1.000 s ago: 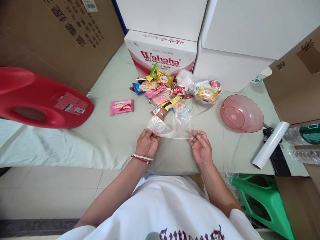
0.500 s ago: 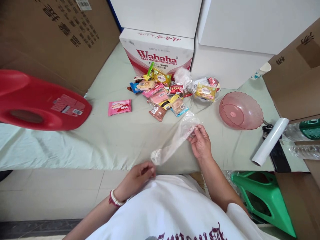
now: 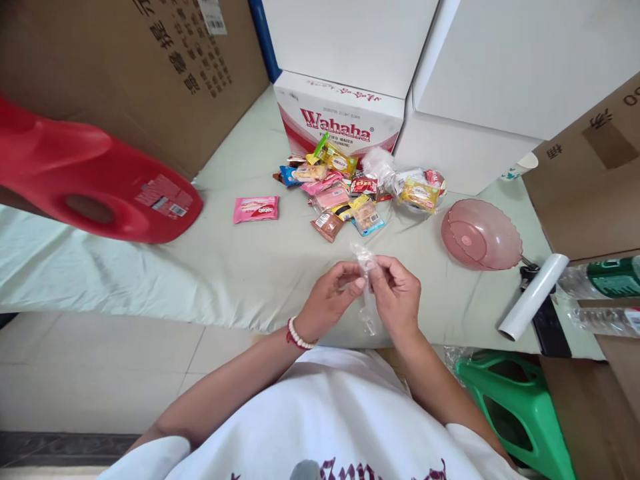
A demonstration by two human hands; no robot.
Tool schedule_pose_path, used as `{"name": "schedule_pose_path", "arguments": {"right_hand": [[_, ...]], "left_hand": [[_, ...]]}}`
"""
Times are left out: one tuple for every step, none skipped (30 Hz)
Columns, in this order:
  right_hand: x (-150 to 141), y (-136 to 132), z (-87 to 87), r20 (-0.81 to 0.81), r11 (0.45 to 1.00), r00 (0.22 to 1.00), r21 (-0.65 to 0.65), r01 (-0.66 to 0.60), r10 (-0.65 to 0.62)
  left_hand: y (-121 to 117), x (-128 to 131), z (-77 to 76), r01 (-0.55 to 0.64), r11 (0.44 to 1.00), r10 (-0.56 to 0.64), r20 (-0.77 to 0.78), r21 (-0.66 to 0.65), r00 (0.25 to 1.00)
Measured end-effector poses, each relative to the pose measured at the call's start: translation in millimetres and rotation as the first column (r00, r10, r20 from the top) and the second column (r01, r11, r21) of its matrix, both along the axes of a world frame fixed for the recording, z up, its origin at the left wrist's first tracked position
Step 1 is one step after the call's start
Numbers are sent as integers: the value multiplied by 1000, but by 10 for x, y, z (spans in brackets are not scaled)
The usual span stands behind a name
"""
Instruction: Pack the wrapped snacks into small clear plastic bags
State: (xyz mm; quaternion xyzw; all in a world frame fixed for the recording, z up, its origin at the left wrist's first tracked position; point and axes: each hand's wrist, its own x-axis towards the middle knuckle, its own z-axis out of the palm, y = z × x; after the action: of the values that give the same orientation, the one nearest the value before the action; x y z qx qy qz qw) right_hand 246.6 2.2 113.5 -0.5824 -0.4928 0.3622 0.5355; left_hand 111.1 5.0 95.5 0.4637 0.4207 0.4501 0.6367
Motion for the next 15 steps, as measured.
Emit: {"name": "schedule_pose_path", "arguments": {"right_hand": [[6,-20,0,-60,997,996,-28,-66,65],[16,-33,-8,-126,990,985,-62,-123,115],[29,-40,-21,-183,984,974,-93,-153,134],[43,-39,-39,-217,982,969,-117,-146,118],[57,-31,-59,-227,986,971,-131,-102,71],[70,-18,-78,-226,991,974,-131,-37,7],[78,1,-96,-227,992,972,-121,34,-61],[82,22,-110,-235,989,965,-114,90,-115],[80,43,-121,-249,985,956,-113,128,-153],[71,63,-129,-267,982,948,-121,147,-175],[55,80,-133,-283,979,941,-138,150,-184],[35,93,-135,-292,977,938,-158,144,-185],[12,103,-135,-296,975,937,-177,135,-184],[-12,109,-134,-296,973,938,-191,128,-181],[-34,113,-132,-293,972,939,-199,124,-180]], "left_hand": [[35,47,-34,11,1000,-10,64,-13,998],[58,68,-63,10,1000,-9,107,-14,994],[72,66,-89,-9,1000,10,131,-11,991],[77,46,-112,-41,999,42,139,-12,989],[78,13,-134,-78,997,79,135,-17,988],[75,-26,-157,-115,993,118,126,-29,985],[72,-66,-180,-151,987,156,117,-49,981],[69,-103,-201,-182,980,190,116,-75,975],[68,-131,-219,-203,974,215,124,-105,969],[68,-150,-232,-213,968,231,140,-133,963],[68,-158,-240,-213,965,237,161,-155,958],[69,-157,-241,-204,964,234,179,-170,956],[71,-150,-238,-192,965,224,187,-176,956],[73,-137,-231,-183,967,214,179,-176,960],[75,-124,-224,-184,968,211,154,-173,965]]}}
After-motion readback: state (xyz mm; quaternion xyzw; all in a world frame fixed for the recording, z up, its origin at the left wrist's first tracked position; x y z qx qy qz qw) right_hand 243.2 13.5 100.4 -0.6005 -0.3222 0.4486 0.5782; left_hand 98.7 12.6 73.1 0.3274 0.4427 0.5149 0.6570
